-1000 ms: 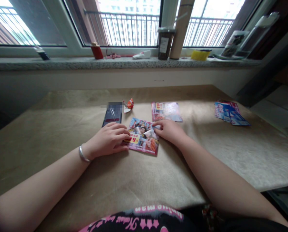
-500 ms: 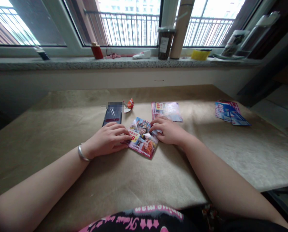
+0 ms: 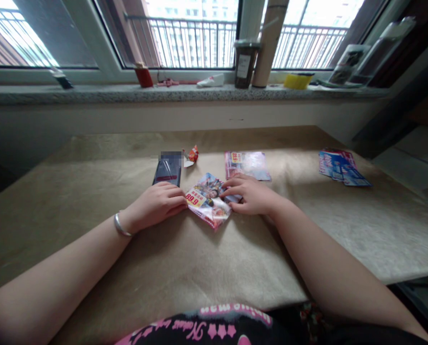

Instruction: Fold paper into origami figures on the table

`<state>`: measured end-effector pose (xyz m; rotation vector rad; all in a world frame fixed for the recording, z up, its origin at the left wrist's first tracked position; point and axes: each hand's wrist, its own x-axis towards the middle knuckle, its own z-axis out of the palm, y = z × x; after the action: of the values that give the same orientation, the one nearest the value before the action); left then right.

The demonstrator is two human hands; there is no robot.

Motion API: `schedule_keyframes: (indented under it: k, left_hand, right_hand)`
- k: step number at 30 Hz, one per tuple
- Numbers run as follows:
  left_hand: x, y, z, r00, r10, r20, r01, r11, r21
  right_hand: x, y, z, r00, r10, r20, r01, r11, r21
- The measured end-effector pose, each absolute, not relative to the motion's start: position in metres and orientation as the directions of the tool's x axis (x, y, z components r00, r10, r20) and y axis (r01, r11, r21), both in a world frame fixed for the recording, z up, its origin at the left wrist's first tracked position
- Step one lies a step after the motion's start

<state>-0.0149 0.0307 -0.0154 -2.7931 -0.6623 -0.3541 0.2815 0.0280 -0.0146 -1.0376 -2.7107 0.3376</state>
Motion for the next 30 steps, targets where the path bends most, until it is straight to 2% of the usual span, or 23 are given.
schedule_keyframes:
  k: [9, 15, 17, 20, 22, 25, 30]
  left_hand:
    - [-0.017, 0.033, -0.016, 0.823, 0.457, 0.337, 0.517, -0.848, -0.115]
    - [-0.016, 0.035, -0.021, 0.751, 0.552, 0.363, 0.601, -0.799, -0.030]
    - [-0.017, 0.035, -0.023, 0.713, 0.582, 0.390, 0.633, -0.774, 0.000]
    - [-0.016, 0.034, -0.025, 0.671, 0.613, 0.417, 0.652, -0.755, 0.061]
    - [-0.014, 0.033, -0.026, 0.642, 0.620, 0.452, 0.652, -0.751, 0.104]
    - [-0.011, 0.032, -0.029, 0.628, 0.594, 0.502, 0.642, -0.760, 0.096]
    - [-0.012, 0.031, -0.032, 0.702, 0.569, 0.428, 0.592, -0.801, 0.093]
  right_hand:
    - [0.282, 0.025, -0.009, -0.709, 0.692, 0.132, 0.643, 0.712, -0.282]
    - [0.276, 0.027, -0.012, -0.635, 0.756, 0.159, 0.712, 0.653, -0.258]
    - [0.272, 0.027, -0.016, -0.576, 0.797, 0.183, 0.745, 0.603, -0.284]
    - [0.265, 0.027, -0.024, -0.371, 0.907, 0.201, 0.819, 0.421, -0.390]
    - [0.262, 0.028, -0.030, -0.294, 0.936, 0.192, 0.824, 0.350, -0.446]
    - [0.260, 0.031, -0.036, -0.272, 0.943, 0.189, 0.818, 0.331, -0.471]
    - [0.262, 0.032, -0.037, -0.266, 0.944, 0.194, 0.838, 0.326, -0.438]
